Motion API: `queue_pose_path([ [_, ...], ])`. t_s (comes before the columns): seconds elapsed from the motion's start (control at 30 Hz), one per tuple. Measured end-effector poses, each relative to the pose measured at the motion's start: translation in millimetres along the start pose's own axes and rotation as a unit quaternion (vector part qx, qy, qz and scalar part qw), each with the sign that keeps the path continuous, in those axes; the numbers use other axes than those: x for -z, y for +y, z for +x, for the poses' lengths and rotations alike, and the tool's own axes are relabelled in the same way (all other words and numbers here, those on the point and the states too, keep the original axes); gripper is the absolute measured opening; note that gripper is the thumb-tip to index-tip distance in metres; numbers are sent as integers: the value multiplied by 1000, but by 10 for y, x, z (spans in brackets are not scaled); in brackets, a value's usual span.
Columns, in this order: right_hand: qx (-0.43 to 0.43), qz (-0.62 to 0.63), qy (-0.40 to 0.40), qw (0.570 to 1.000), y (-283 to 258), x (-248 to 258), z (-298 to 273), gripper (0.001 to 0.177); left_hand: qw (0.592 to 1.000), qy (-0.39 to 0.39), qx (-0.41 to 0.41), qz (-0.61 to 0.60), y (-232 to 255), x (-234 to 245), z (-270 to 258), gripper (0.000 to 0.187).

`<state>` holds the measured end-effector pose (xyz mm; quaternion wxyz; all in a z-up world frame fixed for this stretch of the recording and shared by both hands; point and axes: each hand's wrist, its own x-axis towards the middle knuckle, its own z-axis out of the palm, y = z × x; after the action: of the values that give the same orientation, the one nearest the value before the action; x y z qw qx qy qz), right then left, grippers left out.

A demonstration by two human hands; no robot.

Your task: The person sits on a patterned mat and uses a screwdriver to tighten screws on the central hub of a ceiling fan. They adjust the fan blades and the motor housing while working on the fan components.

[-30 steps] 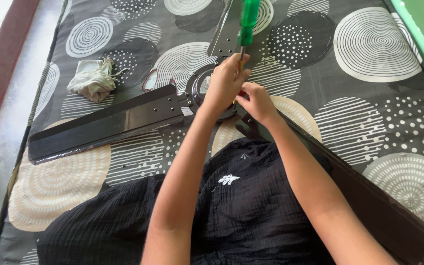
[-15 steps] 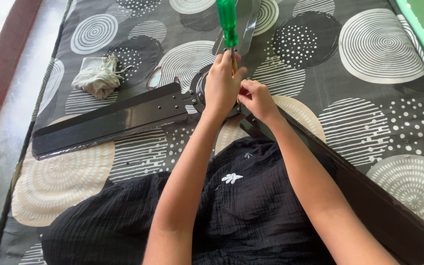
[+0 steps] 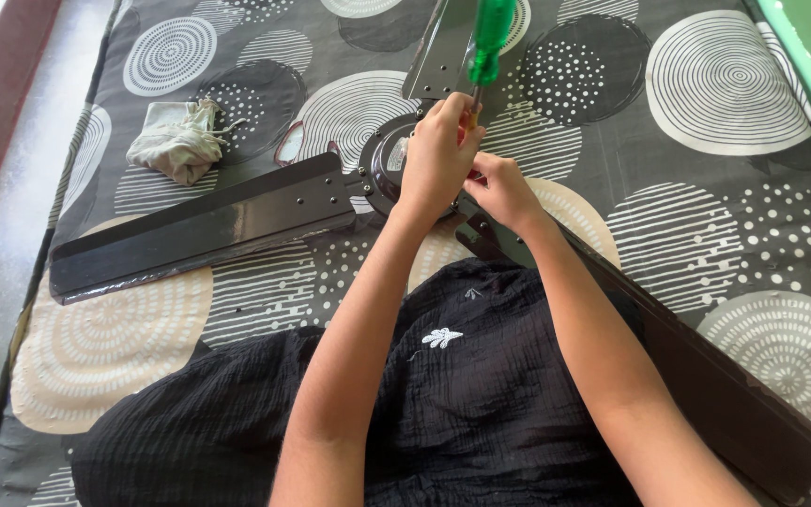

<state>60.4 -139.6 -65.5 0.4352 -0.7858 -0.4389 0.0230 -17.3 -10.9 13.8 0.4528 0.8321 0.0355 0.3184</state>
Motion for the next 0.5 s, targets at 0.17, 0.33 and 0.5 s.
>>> queue_pose_path([
  [0.17, 14, -6, 39, 999, 48, 63, 32, 19, 998, 34, -30, -33, 14, -113, 72, 16],
  [0.33, 68, -51, 91, 992, 78, 168, 92, 18, 999, 45, -17, 7, 75, -283, 220, 15],
  [0.5, -12, -22, 64, 998, 128, 186, 73, 17, 997, 62, -53, 11, 90, -390, 264, 18],
])
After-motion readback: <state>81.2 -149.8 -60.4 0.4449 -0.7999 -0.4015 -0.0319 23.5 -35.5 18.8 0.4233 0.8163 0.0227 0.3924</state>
